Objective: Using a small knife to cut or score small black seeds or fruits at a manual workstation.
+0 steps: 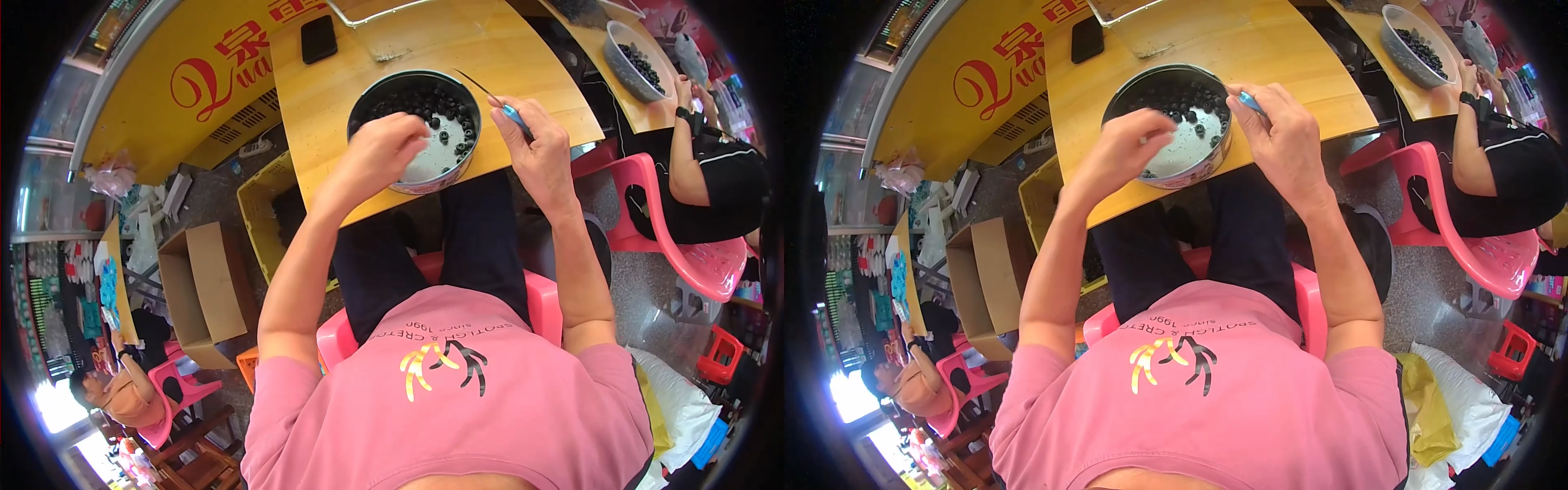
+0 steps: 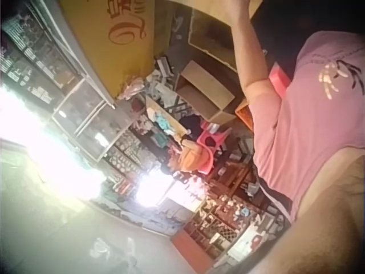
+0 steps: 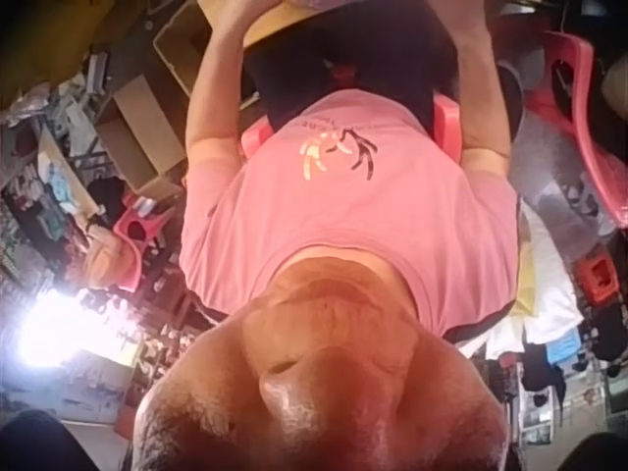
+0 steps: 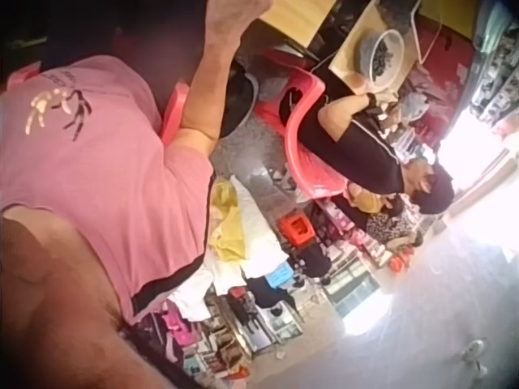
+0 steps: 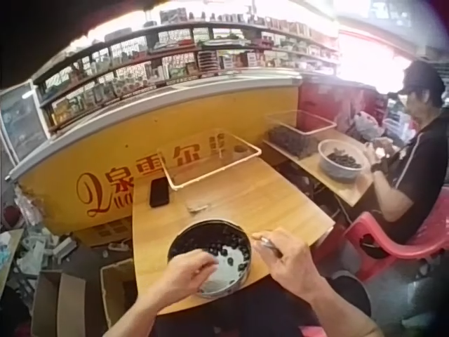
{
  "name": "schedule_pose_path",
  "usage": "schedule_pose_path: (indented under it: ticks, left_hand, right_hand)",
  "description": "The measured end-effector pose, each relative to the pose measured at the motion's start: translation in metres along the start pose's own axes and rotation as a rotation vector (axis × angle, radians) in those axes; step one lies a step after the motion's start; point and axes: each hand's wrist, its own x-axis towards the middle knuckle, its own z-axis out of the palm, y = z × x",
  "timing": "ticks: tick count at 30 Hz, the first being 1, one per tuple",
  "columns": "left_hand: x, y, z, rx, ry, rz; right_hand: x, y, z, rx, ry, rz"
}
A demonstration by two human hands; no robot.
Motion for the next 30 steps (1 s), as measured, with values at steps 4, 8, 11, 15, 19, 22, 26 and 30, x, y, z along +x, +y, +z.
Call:
schedule_pose_path:
  ticks: [4,8,11,15,19,22,26,30]
  left_hand:
    - [0.041,-0.02,0.04,0.37,-0.213,-0.006]
    - [0.05,-0.021,0.042,0.48,-0.254,0.06]
    - [0.038,0.001,0.025,-0.083,-0.192,-0.061]
    - [0.012,0.026,0.017,-0.64,0.118,-0.084]
    - [-0.005,0.033,0.015,-0.795,0.296,0.02]
    - [-0.013,0.037,0.015,-0.714,0.388,0.059]
    - [-0.017,0.039,0.021,-0.709,0.482,0.063]
    - [-0.021,0.038,0.025,-0.693,0.518,0.084]
  right_hand:
    - [-0.005,0.003,-0.008,0.019,0.036,0.0]
    - [-0.01,0.008,-0.015,0.026,0.047,0.022]
    - [-0.013,0.01,-0.008,0.221,0.026,0.141]
    - [-0.012,-0.001,0.013,0.698,-0.141,0.382]
    - [-0.008,-0.016,0.031,0.968,-0.237,0.496]
    - [-0.004,-0.027,0.039,1.074,-0.234,0.538]
    - [-0.003,-0.033,0.042,1.158,-0.271,0.593]
    - [-0.003,-0.034,0.046,1.215,-0.274,0.588]
